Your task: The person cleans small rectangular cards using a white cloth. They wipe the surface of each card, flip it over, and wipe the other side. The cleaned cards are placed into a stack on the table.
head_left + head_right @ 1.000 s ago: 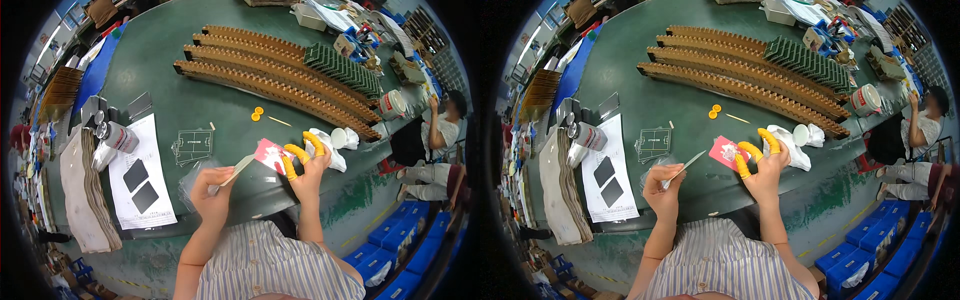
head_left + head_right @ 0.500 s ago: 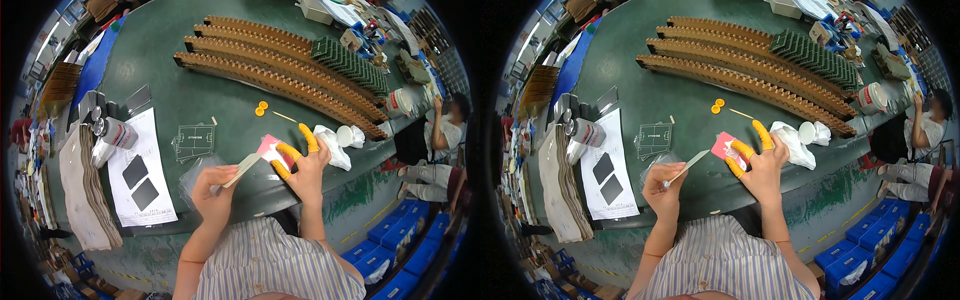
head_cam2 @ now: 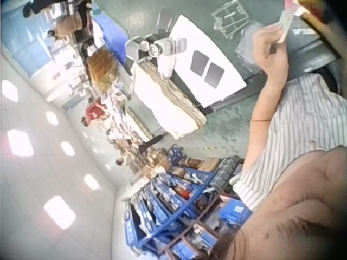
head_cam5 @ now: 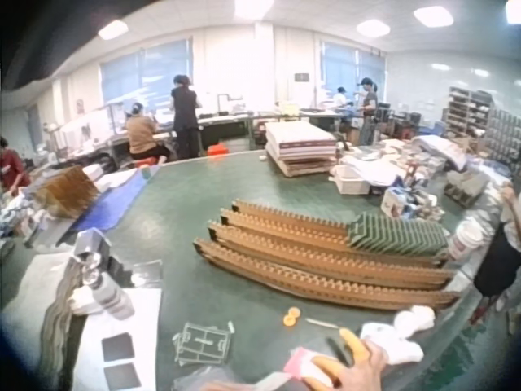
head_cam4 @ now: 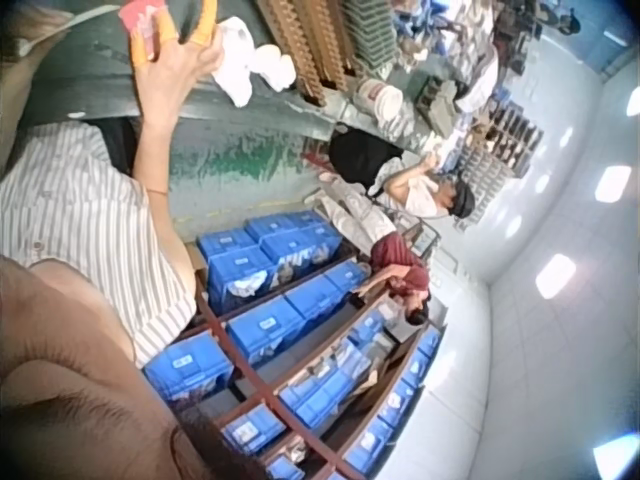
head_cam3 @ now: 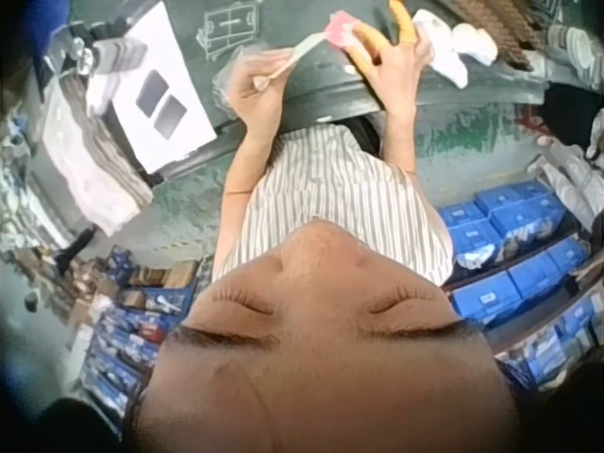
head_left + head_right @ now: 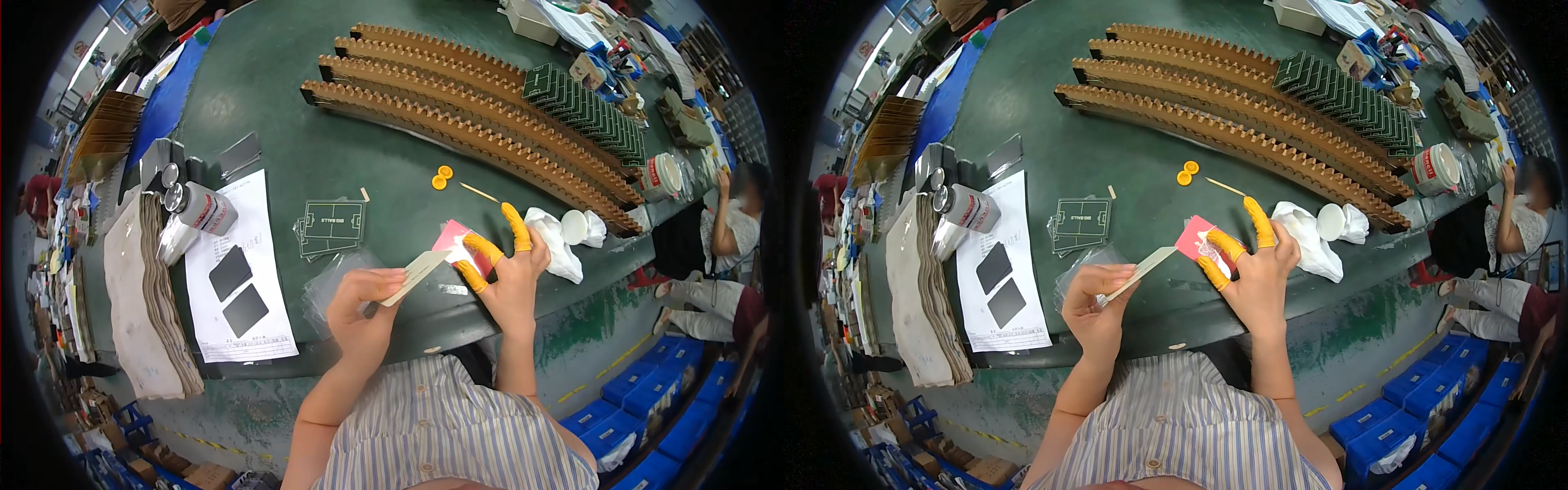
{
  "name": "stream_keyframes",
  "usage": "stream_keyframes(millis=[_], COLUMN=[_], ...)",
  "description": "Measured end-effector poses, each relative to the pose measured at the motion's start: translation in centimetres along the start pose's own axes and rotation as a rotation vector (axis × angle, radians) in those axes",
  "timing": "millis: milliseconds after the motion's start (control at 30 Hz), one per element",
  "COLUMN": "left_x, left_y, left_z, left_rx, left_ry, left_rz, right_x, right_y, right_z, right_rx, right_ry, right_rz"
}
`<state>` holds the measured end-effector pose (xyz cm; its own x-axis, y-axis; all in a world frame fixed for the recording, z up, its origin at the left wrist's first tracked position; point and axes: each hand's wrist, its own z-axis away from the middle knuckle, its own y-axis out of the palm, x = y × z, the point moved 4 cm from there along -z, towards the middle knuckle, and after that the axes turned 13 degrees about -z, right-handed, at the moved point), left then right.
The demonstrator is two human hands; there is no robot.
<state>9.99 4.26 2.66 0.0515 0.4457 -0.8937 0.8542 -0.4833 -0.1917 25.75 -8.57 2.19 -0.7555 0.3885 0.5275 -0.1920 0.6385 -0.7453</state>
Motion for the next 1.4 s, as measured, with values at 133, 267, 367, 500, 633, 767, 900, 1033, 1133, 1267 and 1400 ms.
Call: stream_keyframes(millis=[133, 267, 367, 500, 633, 767, 900, 1033, 1133, 1267, 1400], left_x=[-0.1, -0.3, -0.2, 0.1, -0.2, -0.3, -0.3, -0.3, -0.3, -0.4, -0.4], left_y=[0.0, 0.1, 0.2, 0.1, 0.1, 0.2, 0.2, 0.2, 0.2, 0.1, 0.2], left_z=[0.0, -0.1, 0.0, 0.0, 0.0, -0.1, -0.1, -0.1, -0.1, -0.1, -0.1], left_rx=[0.003, 0.016, 0.027, 0.029, 0.046, 0.054, 0.068, 0.069, 0.070, 0.071, 0.071], left_ry=[0.016, 0.039, 0.052, 0.058, 0.060, 0.079, 0.077, 0.072, 0.076, 0.072, 0.077], left_rz=[-0.017, -0.052, -0.088, -0.098, -0.107, -0.108, -0.104, -0.106, -0.101, -0.106, -0.111], right_x=[0.0, 1.0, 3.3, 5.1, 5.2, 5.5, 6.0, 5.9, 5.7, 5.6, 5.4], right_y=[-0.2, -1.3, -1.2, -0.2, 0.6, 0.7, 0.6, 1.1, 1.2, 1.2, 1.4], right_z=[0.2, 1.7, 2.8, 2.8, 2.7, 2.6, 2.1, 2.3, 2.4, 2.4, 2.7], right_rx=[-0.051, -0.268, -0.324, -0.204, -0.181, -0.154, -0.113, -0.093, -0.116, -0.120, -0.106], right_ry=[0.021, -0.113, -0.265, -0.316, -0.324, -0.307, -0.323, -0.309, -0.286, -0.275, -0.240], right_rz=[-0.082, -0.262, -0.383, -0.406, -0.442, -0.425, -0.450, -0.463, -0.516, -0.518, -0.564])
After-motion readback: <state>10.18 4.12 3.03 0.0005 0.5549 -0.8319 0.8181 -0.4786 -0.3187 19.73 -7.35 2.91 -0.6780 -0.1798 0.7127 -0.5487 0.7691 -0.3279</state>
